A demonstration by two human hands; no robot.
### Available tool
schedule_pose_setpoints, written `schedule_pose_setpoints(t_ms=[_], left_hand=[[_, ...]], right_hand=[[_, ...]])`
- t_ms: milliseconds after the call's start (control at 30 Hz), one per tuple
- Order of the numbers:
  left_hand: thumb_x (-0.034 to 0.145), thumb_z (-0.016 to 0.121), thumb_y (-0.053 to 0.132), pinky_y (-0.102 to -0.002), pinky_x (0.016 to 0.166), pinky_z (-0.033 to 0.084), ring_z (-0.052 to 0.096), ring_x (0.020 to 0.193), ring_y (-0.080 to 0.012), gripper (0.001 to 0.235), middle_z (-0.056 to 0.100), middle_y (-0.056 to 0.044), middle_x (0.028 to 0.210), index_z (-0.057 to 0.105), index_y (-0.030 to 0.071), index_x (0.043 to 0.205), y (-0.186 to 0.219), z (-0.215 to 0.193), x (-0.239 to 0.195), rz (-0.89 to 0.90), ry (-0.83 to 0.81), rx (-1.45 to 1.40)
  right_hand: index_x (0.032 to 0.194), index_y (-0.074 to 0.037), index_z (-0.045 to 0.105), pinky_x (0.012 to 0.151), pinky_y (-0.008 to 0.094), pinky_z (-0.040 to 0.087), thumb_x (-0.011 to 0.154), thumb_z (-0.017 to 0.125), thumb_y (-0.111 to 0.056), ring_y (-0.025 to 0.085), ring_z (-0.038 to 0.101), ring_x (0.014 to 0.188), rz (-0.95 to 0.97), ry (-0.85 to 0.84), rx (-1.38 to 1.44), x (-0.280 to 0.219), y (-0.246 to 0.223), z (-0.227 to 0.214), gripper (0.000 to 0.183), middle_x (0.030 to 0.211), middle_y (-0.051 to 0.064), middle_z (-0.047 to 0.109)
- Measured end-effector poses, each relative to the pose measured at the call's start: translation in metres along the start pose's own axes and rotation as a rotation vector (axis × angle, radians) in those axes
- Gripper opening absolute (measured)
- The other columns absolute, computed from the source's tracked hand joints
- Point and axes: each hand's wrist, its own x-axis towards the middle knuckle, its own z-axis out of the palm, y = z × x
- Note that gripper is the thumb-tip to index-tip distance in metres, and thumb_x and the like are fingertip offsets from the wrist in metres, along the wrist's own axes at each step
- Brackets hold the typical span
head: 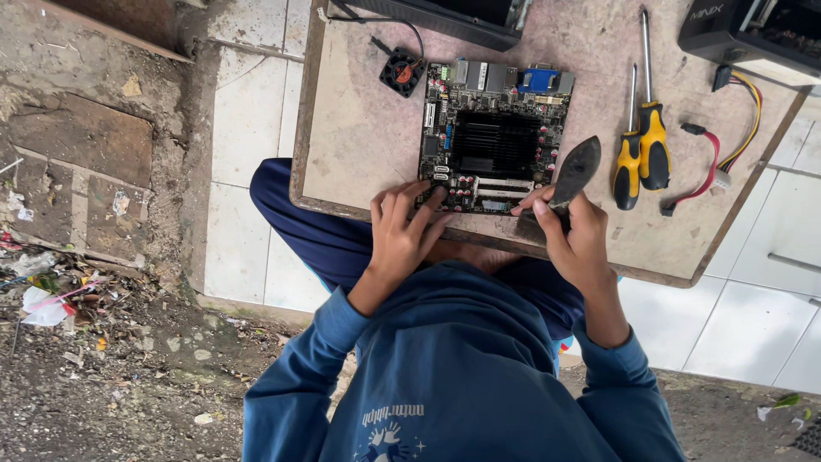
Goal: The person cleans a computer motherboard using a brush. They brush both sides of the board, flipping it over to reach different areas, and also brush the table surface.
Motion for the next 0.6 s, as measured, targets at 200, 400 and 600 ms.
schedule_pose_setpoints(t_ms=[200,400,600], left_hand=[[0.082,0.061,0.019,-0.032,0.071,0.035,0.050,0.085,-0.0199,0.015,0.050,-0.003,0.093,0.062,0.012,0.095,-0.010,-0.012,0.023,0.037,-0.197,-0.024],[0.064,0.073,0.015,-0.032,0.065,0.037,0.047,0.078,-0.0195,0.027,0.043,0.000,0.086,0.057,0.012,0.085,-0.019,-0.015,0.048,0.021,-0.437,-0.070],[0.057,0.079,0.013,-0.035,0.070,0.039,0.046,0.082,-0.0212,0.034,0.040,-0.001,0.091,0.054,0.011,0.080,-0.016,-0.022,0.066,-0.024,-0.614,-0.121]], right_hand=[[0.086,0.004,0.045,0.066,0.039,0.047,0.092,0.046,-0.003,0.032,0.063,0.075,0.001,0.011,0.016,-0.005,0.000,-0.002,0.008,0.082,0.017,0.063],[0.088,0.003,0.048,0.065,0.040,0.048,0.092,0.046,-0.003,0.033,0.062,0.076,0.004,-0.003,-0.009,-0.005,-0.007,-0.003,0.007,0.082,0.016,0.063],[0.087,0.003,0.047,0.067,0.041,0.048,0.092,0.046,-0.002,0.034,0.063,0.076,0.000,0.039,0.008,-0.008,-0.006,-0.004,0.007,0.080,0.016,0.063]])
